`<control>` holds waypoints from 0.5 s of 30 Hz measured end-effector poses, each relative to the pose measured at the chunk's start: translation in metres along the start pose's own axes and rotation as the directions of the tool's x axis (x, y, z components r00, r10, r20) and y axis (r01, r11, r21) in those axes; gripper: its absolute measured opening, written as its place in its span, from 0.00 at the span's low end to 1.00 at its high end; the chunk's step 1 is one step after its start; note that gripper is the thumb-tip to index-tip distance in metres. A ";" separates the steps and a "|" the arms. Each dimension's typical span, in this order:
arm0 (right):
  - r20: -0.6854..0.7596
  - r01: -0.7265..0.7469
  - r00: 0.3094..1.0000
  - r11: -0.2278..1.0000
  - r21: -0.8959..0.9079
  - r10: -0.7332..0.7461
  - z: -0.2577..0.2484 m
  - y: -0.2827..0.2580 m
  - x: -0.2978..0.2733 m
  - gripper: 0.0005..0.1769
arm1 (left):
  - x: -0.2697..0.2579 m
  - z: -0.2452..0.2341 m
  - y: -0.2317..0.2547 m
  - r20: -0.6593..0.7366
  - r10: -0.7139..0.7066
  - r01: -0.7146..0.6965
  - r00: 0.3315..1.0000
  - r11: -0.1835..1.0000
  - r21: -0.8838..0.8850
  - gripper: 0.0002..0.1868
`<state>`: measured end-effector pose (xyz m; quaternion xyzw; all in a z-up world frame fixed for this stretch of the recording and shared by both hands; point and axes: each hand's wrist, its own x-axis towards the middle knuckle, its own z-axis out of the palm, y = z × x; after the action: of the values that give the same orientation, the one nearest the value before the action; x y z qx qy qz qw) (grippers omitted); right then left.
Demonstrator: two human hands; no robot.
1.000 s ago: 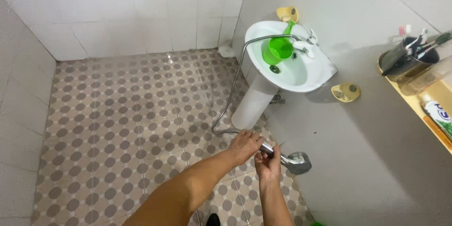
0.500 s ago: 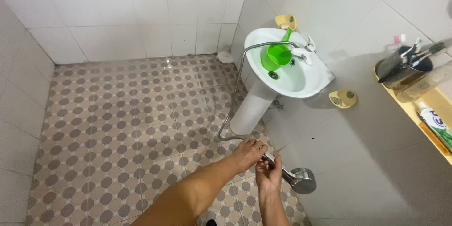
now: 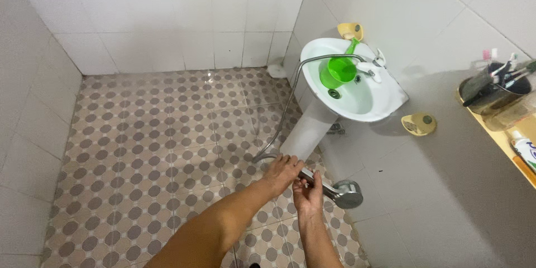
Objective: The person holds a shower head and attempts to connect it to a flexible hose by threading the connection point by hand.
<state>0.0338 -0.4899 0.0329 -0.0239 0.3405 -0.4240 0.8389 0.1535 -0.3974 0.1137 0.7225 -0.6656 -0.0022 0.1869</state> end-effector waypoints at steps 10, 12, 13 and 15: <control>0.084 -0.002 0.996 0.999 -0.046 0.006 0.029 0.028 -0.004 0.14 | -0.004 -0.015 -0.024 -0.076 -0.044 0.047 0.996 0.998 0.039 0.19; 0.090 -0.004 0.996 0.999 -0.049 0.008 0.033 0.029 -0.010 0.14 | -0.005 -0.018 -0.024 -0.086 -0.044 0.046 0.995 0.999 0.016 0.18; 0.099 -0.007 0.995 0.999 -0.044 0.012 0.034 0.030 -0.013 0.15 | -0.005 -0.019 -0.024 -0.078 -0.047 0.048 0.996 0.999 0.009 0.18; 0.101 -0.011 0.995 0.999 -0.043 0.015 0.035 0.030 -0.017 0.15 | -0.006 -0.019 -0.025 -0.074 -0.043 0.043 0.996 0.999 -0.003 0.18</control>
<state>0.0689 -0.4672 0.0594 -0.0611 0.3066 -0.4094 0.8571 0.1820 -0.3858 0.1231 0.7361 -0.6426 0.0204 0.2118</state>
